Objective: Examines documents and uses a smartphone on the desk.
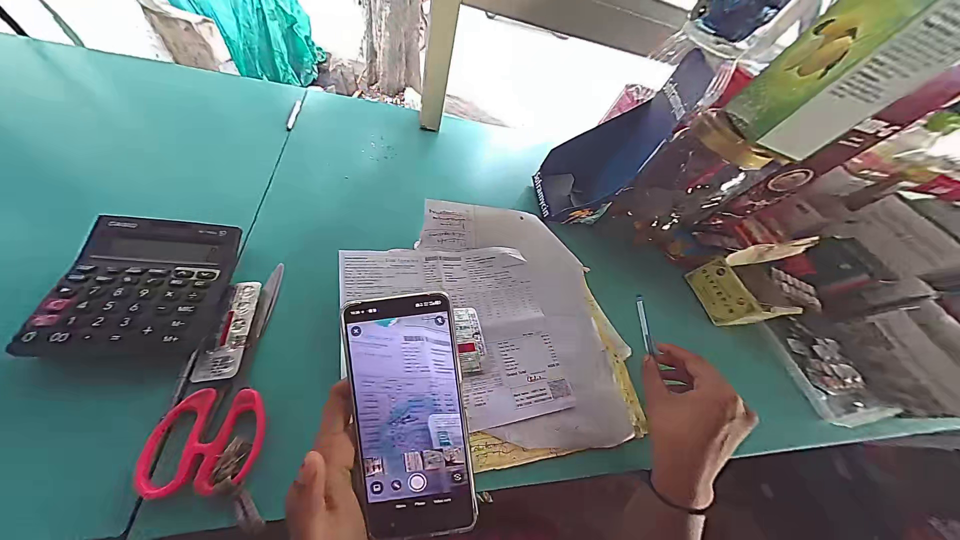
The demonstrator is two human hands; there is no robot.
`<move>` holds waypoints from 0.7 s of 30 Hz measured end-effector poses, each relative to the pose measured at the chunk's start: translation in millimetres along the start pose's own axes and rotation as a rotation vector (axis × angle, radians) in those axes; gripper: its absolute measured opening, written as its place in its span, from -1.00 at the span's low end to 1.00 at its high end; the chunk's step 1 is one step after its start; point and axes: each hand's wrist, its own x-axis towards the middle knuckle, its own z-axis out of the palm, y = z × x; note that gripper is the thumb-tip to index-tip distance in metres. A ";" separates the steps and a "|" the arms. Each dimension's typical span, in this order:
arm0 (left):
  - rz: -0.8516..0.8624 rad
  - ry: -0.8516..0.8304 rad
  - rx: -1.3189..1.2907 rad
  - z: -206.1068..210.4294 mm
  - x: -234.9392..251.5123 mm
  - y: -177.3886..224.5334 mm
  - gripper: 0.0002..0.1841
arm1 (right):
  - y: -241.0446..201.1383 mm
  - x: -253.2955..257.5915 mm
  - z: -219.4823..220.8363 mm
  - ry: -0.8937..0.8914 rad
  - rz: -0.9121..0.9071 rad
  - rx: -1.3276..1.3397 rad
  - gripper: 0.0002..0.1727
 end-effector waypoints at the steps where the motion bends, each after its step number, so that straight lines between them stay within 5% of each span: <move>1: 0.007 -0.011 0.005 0.0 -0.2 -0.3 -0.34 | 7.1 2.1 1.2 -0.040 0.006 -0.002 -0.74; 4: 0.031 -0.027 0.008 0.3 -0.7 -1.1 -0.30 | 19.0 4.1 3.6 -0.165 -0.048 0.007 -0.70; 10: 0.012 -0.085 -0.042 -3.5 -0.1 -5.3 -0.28 | -15.7 -14.5 -12.7 -0.131 -0.249 0.262 -0.59; 12: 0.015 -0.147 -0.028 -2.5 1.6 -3.8 -0.24 | -39.0 -29.4 -19.9 -0.376 -0.330 0.614 -0.47; 16: 0.052 -0.300 0.065 9.5 6.9 6.4 -0.15 | -84.3 -57.6 -26.4 -0.880 -0.402 1.068 0.13; 21: 0.091 -0.501 0.130 23.0 6.2 6.8 -0.09 | -101.7 -60.6 -26.8 -0.595 -0.489 0.865 0.36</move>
